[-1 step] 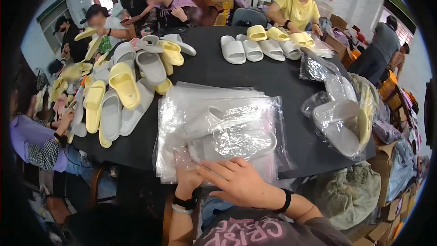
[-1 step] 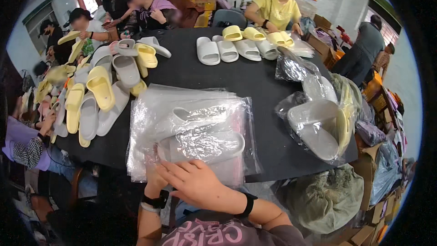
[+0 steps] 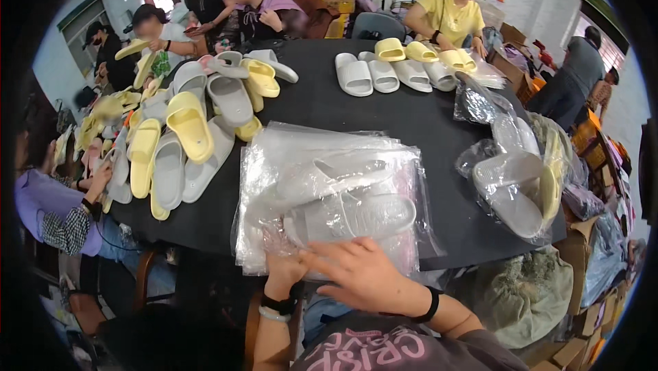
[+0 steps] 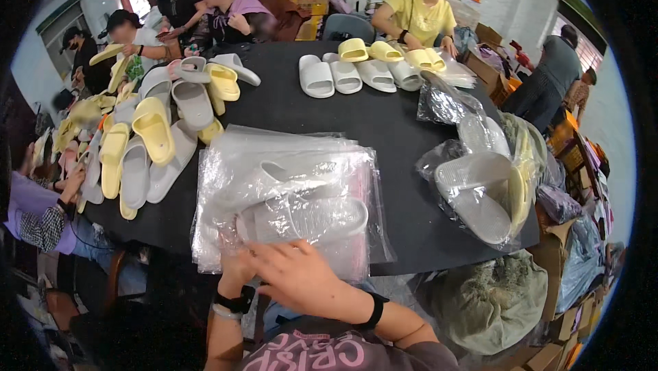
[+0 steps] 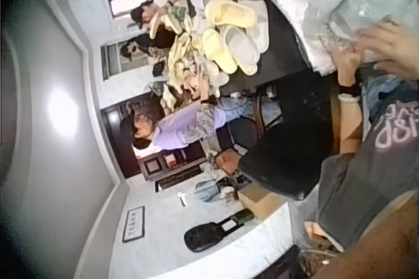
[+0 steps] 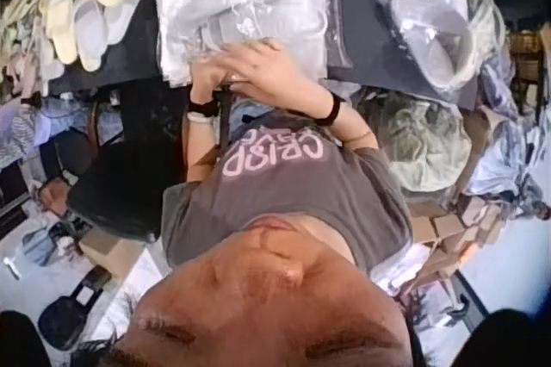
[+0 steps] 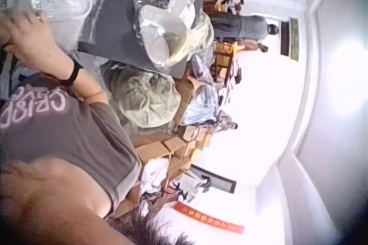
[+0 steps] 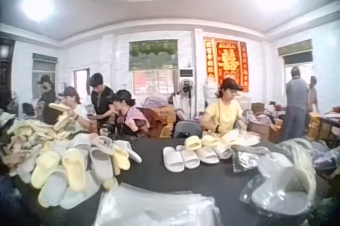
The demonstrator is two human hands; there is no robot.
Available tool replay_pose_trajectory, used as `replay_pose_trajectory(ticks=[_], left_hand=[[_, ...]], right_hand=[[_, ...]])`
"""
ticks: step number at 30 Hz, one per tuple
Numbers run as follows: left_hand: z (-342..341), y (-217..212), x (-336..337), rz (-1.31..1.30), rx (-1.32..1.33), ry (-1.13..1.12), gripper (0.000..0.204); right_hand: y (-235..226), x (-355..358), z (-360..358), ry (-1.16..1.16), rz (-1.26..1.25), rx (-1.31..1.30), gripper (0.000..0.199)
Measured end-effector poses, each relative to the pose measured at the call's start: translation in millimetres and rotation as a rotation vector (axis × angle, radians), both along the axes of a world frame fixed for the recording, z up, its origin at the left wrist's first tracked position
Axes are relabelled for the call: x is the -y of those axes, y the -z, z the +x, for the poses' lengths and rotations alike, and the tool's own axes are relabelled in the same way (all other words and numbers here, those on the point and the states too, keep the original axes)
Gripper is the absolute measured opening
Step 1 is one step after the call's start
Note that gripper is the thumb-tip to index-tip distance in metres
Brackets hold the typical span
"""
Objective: The person places pairs of yellow and white plastic slippers into clear plastic bags on a table. The person repeatedly picks up slippers, inserts them into bags, and sets the packaged pairs aside. Other people are visible in the background performing similar tasks.
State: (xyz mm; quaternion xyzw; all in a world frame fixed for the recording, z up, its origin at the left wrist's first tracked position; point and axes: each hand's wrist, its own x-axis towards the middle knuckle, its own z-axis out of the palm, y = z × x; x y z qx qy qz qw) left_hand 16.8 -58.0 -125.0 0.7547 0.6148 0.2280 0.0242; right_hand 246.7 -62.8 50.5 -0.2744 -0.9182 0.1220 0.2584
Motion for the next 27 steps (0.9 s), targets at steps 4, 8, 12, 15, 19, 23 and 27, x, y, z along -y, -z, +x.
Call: replay_pose_trajectory(ticks=[4,8,12,15,19,23,27], left_hand=[[7.4,-14.9,2.3,-0.059,-0.113,-0.006,0.069],[3.0,-8.4,-3.2,-0.075,-0.113,0.048,0.070],[-20.8,11.4,-3.9,-0.262,0.032,-0.101,0.061],[-41.7,22.4,-4.2,-0.321,0.313,-0.169,0.051],[-0.1,-75.6,-8.0,-0.118,0.236,-0.086,0.036],[-33.6,-64.1,17.7,0.065,0.011,-0.179,0.037],[-48.0,-68.4,31.8,0.161,0.601,-0.502,0.037]], right_hand=[[16.2,-15.9,44.0,0.297,0.137,-0.034,0.072],[44.6,-41.6,101.2,0.671,0.053,-0.179,0.065],[67.7,-33.8,122.7,0.448,-0.502,-0.307,0.055],[61.3,-21.1,110.6,0.340,-0.449,-0.341,0.052],[78.6,-12.5,104.8,0.380,-0.356,-0.250,0.042],[91.3,-14.9,108.4,0.344,-0.317,-0.116,0.037],[81.1,-13.9,106.6,0.311,-0.403,-0.247,0.037]])
